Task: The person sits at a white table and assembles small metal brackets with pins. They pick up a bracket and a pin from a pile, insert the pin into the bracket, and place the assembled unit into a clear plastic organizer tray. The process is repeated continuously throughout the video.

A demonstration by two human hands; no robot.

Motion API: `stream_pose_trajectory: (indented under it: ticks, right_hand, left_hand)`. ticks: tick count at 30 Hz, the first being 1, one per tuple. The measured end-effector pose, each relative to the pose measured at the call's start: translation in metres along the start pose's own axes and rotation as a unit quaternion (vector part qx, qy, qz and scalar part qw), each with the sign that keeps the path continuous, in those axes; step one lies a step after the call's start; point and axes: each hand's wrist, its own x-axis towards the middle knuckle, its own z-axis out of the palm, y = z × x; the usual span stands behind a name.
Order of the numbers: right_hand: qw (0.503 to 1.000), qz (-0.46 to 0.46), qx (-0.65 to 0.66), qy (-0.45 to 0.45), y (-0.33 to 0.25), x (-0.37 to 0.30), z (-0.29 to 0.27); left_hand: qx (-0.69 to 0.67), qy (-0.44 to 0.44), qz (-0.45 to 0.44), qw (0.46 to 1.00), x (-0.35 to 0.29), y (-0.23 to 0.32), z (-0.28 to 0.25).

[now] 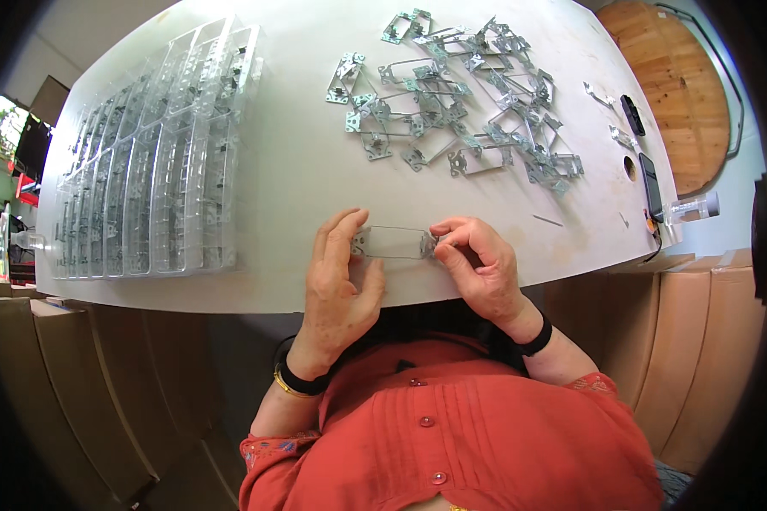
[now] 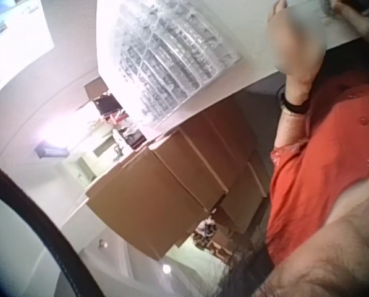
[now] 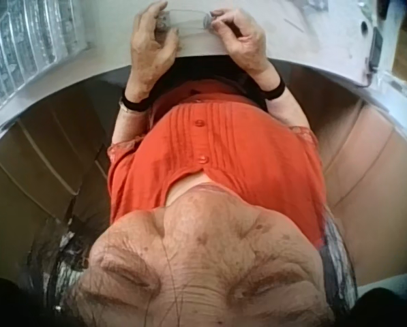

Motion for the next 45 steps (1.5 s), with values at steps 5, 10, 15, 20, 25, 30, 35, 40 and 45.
stream_pose_trajectory:
  ticks: [5,10,15,20,25,30,35,40,45]
  right_hand:
    - [1.0,0.007,-0.006,-0.003,-0.004,0.0,-0.001]
    - [1.0,-0.017,-0.006,-0.01,-0.003,0.001,-0.002]
    - [0.998,-0.03,-0.006,-0.05,-0.003,0.001,-0.005]
    - [0.994,-0.076,0.012,-0.079,-0.003,0.004,-0.007]
    - [0.993,0.021,0.097,-0.062,-0.007,-0.002,-0.01]
    - [0.997,-0.012,0.073,-0.02,-0.003,-0.002,-0.011]
    - [0.994,0.01,0.106,0.007,0.002,-0.005,-0.006]
    - [0.989,0.04,0.143,0.005,0.003,-0.009,-0.003]
    - [0.992,0.039,0.115,-0.019,0.002,-0.008,-0.004]
  left_hand:
    - [0.087,0.058,-0.056,0.993,-0.012,-0.002,0.005]
    - [0.052,0.044,-0.091,0.994,-0.005,0.001,0.009]
    - [0.1,0.054,-0.008,0.993,0.002,-0.011,0.016]
    - [0.093,0.027,-0.054,0.994,0.002,0.005,0.02]
    - [0.121,0.043,-0.015,0.992,0.001,-0.002,0.027]
    - [0.099,0.027,-0.032,0.994,0.005,0.003,0.027]
    - [0.104,0.04,-0.015,0.994,0.006,0.002,0.033]
    - [0.153,0.033,0.038,0.987,0.006,0.0,0.035]
    - [0.171,0.025,0.057,0.983,0.003,0.003,0.035]
